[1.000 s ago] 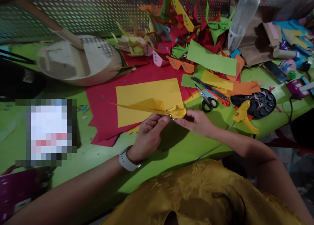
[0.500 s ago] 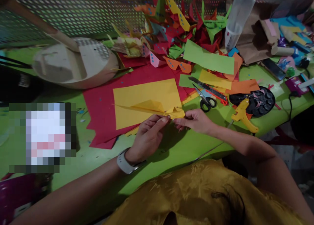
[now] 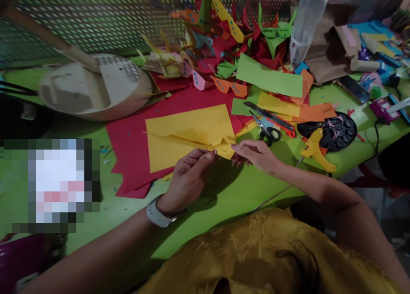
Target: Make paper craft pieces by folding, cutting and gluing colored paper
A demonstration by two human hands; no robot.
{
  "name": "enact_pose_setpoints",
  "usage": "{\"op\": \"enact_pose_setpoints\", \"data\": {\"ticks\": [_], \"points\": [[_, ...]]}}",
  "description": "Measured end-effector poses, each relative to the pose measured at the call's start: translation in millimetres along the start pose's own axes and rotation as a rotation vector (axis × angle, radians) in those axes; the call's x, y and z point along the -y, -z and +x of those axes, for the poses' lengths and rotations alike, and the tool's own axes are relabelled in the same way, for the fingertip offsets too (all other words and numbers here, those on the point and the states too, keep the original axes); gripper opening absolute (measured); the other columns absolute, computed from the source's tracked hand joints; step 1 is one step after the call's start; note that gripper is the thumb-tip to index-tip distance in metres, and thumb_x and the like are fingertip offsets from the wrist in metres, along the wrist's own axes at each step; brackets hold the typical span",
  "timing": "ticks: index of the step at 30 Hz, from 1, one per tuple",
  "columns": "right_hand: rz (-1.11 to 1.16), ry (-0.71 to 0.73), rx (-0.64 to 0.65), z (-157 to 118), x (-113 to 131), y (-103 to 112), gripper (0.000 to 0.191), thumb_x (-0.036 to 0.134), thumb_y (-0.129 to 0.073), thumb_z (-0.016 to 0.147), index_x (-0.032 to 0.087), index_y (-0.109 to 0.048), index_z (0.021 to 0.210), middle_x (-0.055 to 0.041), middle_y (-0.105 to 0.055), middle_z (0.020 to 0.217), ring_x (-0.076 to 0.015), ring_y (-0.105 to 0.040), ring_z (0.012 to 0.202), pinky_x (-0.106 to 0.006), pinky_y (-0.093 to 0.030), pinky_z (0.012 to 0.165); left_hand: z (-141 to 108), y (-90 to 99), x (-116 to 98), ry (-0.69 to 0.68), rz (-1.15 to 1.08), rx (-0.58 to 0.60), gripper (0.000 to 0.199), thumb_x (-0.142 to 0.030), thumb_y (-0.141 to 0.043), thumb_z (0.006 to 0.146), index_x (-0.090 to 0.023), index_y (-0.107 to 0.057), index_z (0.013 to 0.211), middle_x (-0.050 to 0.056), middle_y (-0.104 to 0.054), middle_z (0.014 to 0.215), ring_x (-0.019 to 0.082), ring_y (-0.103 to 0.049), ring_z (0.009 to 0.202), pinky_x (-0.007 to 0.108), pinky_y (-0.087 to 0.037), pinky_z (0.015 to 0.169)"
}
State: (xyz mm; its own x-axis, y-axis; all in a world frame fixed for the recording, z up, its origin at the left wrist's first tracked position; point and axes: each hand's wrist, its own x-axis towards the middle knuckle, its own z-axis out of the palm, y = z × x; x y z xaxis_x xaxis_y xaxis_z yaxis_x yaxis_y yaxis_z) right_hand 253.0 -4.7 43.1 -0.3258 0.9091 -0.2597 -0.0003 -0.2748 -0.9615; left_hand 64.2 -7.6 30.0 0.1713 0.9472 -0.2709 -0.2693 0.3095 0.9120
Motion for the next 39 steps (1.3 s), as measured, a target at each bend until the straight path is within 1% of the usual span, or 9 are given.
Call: {"op": "enact_pose_setpoints", "data": {"ticks": [5,9,12,15,18,23,28,33,39], "points": [[0.015,0.054,-0.042,2.9,-5.4,0.3,0.037,0.05,-0.078,0.073,0.019,-0.058,0.067,0.0043,-0.062,0.059,-0.0078,-0.057,0.054,-0.022,-0.047,0.054,2.6,2.0,1.7,0.018,-0.046,0.056,0.032,-0.04,-0.085,0.069,-0.02,-0.063,0.082,-0.004,-0.068,0.068,0.013,-0.062,0.07,0.025,-0.048,0.071],[0.002,0.016,0.015,4.0,-8.5,0.2,0.035,0.047,-0.076,0.076,0.018,-0.059,0.066,0.0026,-0.064,0.06,-0.007,-0.056,0.054,-0.022,-0.048,0.054,5.0,4.0,3.2,0.044,-0.114,0.023,0.048,-0.036,-0.086,0.068,-0.023,-0.056,0.103,-0.004,-0.071,0.068,0.015,-0.067,0.073,0.026,-0.049,0.072],[-0.008,-0.038,0.079,3.5,-6.9,-0.4,0.036,0.047,-0.076,0.075,0.018,-0.058,0.064,0.0027,-0.064,0.059,-0.0065,-0.055,0.052,-0.021,-0.047,0.053,6.0,4.6,3.6,0.069,-0.126,0.022,0.054,-0.036,-0.086,0.069,-0.022,-0.056,0.111,-0.004,-0.071,0.068,0.015,-0.068,0.073,0.026,-0.05,0.071],[-0.004,-0.052,0.102,2.9,-5.3,-1.3,0.037,0.049,-0.076,0.074,0.018,-0.058,0.064,0.0032,-0.063,0.058,-0.0064,-0.055,0.052,-0.021,-0.047,0.052,6.5,3.7,3.6,0.08,-0.139,0.022,0.05,-0.038,-0.087,0.067,-0.022,-0.062,0.107,-0.004,-0.071,0.069,0.014,-0.067,0.068,0.026,-0.051,0.069],[0.003,-0.024,0.073,2.6,-5.7,-1.7,0.038,0.05,-0.076,0.075,0.018,-0.059,0.065,0.0031,-0.063,0.059,-0.0064,-0.055,0.052,-0.021,-0.047,0.052,6.3,2.4,3.5,0.082,-0.134,0.041,0.042,-0.045,-0.086,0.066,-0.021,-0.067,0.096,-0.003,-0.07,0.074,0.013,-0.065,0.068,0.025,-0.052,0.068],[0.026,0.021,0.044,2.9,-8.1,-2.2,0.037,0.049,-0.077,0.074,0.017,-0.06,0.068,0.0036,-0.063,0.06,-0.006,-0.054,0.051,-0.021,-0.047,0.052,3.6,2.7,4.4,0.079,0.008,0.112,0.033,-0.044,-0.086,0.068,-0.019,-0.069,0.083,-0.001,-0.07,0.08,0.011,-0.062,0.073,0.022,-0.05,0.07],[0.022,0.035,0.031,2.5,-7.5,-3.9,0.038,0.051,-0.077,0.074,0.018,-0.059,0.068,0.0034,-0.063,0.062,-0.0067,-0.054,0.052,-0.021,-0.048,0.052,1.9,5.8,5.6,0.045,0.115,0.138,0.034,-0.049,-0.081,0.072,-0.018,-0.069,0.081,0.001,-0.07,0.081,0.012,-0.06,0.075,0.022,-0.047,0.07],[0.002,0.038,0.031,1.0,-5.3,-5.9,0.04,0.052,-0.077,0.074,0.018,-0.057,0.067,0.0034,-0.062,0.061,-0.007,-0.054,0.052,-0.021,-0.048,0.051,1.6,5.8,3.9,-0.051,0.245,0.137,0.035,-0.051,-0.076,0.076,-0.018,-0.064,0.079,-0.001,-0.062,0.074,0.011,-0.054,0.068,0.022,-0.042,0.064],[-0.031,0.032,0.037,1.2,-8.1,-5.3,0.04,0.052,-0.075,0.075,0.018,-0.057,0.067,0.0033,-0.062,0.061,-0.0071,-0.054,0.052,-0.022,-0.047,0.051,2.7,4.8,1.1,-0.106,0.357,0.177,0.035,-0.052,-0.069,0.081,-0.019,-0.058,0.078,-0.003,-0.056,0.07,0.012,-0.049,0.064,0.024,-0.041,0.06]]}}
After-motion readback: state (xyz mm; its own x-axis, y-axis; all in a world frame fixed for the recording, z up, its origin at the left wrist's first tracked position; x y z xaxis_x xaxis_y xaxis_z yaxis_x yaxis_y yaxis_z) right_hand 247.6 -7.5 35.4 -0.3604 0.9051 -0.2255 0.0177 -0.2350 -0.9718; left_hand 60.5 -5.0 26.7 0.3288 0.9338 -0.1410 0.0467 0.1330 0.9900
